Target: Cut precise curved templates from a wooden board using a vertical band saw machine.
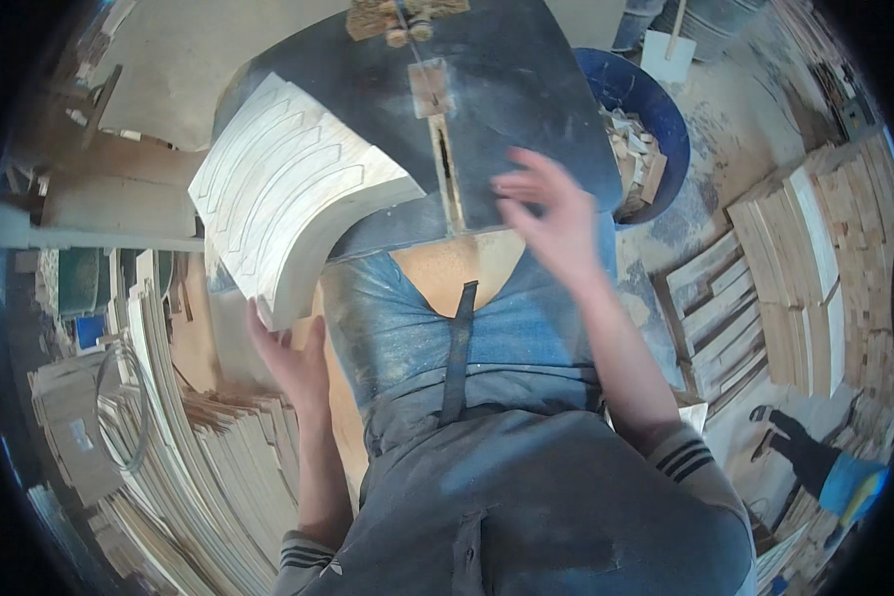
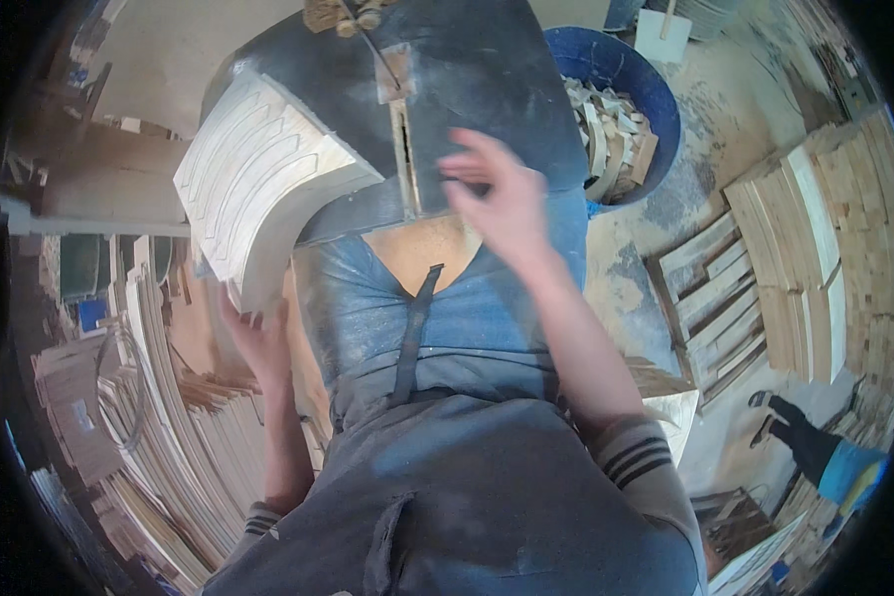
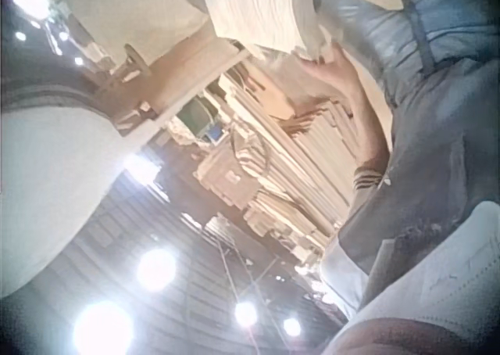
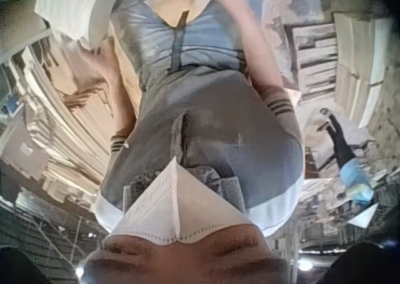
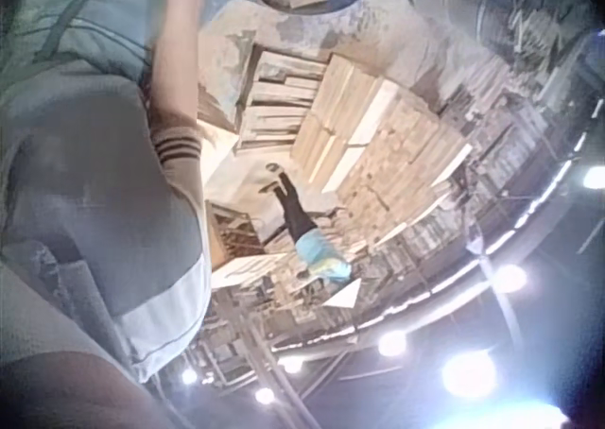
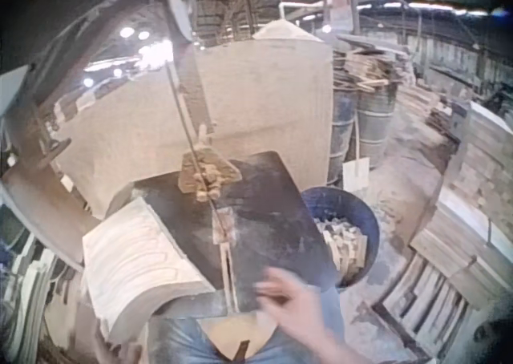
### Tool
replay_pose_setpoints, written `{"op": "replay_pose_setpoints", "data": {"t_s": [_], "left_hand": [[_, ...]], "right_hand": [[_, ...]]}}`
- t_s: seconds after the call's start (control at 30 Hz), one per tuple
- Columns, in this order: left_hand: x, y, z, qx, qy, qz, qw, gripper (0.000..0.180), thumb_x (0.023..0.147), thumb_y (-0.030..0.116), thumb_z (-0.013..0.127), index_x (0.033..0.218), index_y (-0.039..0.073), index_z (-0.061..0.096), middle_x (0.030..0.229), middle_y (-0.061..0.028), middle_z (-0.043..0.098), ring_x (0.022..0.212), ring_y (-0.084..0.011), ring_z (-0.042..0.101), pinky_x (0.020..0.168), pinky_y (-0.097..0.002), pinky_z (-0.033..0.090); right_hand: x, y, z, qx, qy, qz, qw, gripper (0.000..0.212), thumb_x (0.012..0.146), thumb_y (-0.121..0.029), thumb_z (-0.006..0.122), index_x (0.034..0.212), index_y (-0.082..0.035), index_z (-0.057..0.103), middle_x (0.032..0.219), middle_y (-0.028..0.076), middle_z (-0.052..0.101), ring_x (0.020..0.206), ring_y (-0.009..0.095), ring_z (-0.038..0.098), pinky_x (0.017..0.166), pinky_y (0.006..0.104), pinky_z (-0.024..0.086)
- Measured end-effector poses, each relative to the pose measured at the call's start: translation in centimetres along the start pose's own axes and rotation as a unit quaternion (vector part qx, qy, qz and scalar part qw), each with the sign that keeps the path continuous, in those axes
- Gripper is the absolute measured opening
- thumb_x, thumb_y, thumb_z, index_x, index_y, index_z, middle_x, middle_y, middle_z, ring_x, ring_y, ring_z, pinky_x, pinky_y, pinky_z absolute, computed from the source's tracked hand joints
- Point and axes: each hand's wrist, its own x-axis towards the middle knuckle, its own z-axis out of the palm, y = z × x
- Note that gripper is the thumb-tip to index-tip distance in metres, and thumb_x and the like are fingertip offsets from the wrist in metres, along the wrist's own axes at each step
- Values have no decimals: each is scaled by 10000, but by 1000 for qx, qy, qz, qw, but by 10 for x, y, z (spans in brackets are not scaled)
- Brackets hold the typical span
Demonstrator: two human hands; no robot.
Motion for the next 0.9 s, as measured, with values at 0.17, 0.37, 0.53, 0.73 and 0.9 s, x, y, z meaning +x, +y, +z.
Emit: {"op": "replay_pose_setpoints", "data": {"t_s": [0.17,0.37,0.53,0.73,0.9], "left_hand": [[19,1,6,68,5,22,997,707,813,-53,657,1438,58,346,1376,-195,491,1203,-268,537,991,-377,429],[18,3,9,88,35,1,996,650,825,-77,623,1414,108,419,1312,-219,558,977,-268,674,780,-329,532],[18,4,9,95,38,32,994,637,832,-68,626,1412,100,426,1338,-199,543,1043,-257,659,799,-330,529],[21,1,7,70,44,7,997,615,812,-81,648,1379,75,470,1330,-169,562,1143,-234,610,855,-328,517],[21,1,10,61,58,24,996,600,795,-85,664,1355,49,494,1310,-154,578,1117,-212,613,875,-317,515]], "right_hand": [[34,3,91,-13,-64,-51,997,635,717,-14,746,1310,-58,522,1009,143,702,903,208,694,835,312,549],[32,16,105,-7,-21,-19,1000,633,693,44,755,1282,-64,553,939,149,713,833,209,709,766,294,569],[32,20,103,38,-20,6,999,670,697,21,769,1317,-82,535,959,154,713,863,177,707,786,291,568],[33,22,102,30,-37,-20,999,706,700,-2,782,1344,-94,508,958,166,711,861,197,711,791,292,568],[35,21,99,14,-57,-31,998,694,734,45,760,1361,-47,477,929,141,713,857,147,692,791,273,567]]}}
